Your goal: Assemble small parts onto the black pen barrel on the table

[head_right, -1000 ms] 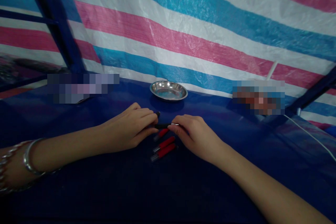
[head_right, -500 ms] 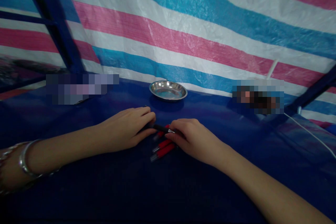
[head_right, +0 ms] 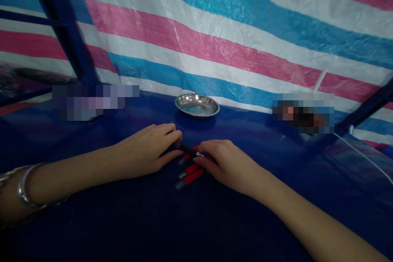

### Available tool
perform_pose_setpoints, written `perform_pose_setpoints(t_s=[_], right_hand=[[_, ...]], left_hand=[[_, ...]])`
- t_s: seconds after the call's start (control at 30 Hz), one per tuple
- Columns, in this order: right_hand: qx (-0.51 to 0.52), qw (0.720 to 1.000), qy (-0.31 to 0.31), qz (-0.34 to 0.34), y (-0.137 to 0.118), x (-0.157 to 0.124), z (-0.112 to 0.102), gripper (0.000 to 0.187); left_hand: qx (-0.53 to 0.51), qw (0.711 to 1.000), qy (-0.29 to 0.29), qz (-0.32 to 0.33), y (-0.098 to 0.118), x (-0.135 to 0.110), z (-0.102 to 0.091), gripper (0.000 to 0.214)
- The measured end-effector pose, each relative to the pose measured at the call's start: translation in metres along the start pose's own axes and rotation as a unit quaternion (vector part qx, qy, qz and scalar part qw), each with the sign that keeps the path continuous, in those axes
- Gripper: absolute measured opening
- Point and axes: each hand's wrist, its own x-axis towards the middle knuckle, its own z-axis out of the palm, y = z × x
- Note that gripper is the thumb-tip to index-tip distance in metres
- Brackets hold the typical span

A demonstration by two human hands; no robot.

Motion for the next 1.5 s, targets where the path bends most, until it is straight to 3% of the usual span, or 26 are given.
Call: perform_pose_setpoints(t_s=[1.5], right_hand=[[-0.02,0.999,-0.024,-0.007,-0.0004,-0.0042,-0.0008,0.013]], left_hand=[[-0.012,0.999,-0.026,0.027,-0.0026,0.0056,0.0034,0.02]])
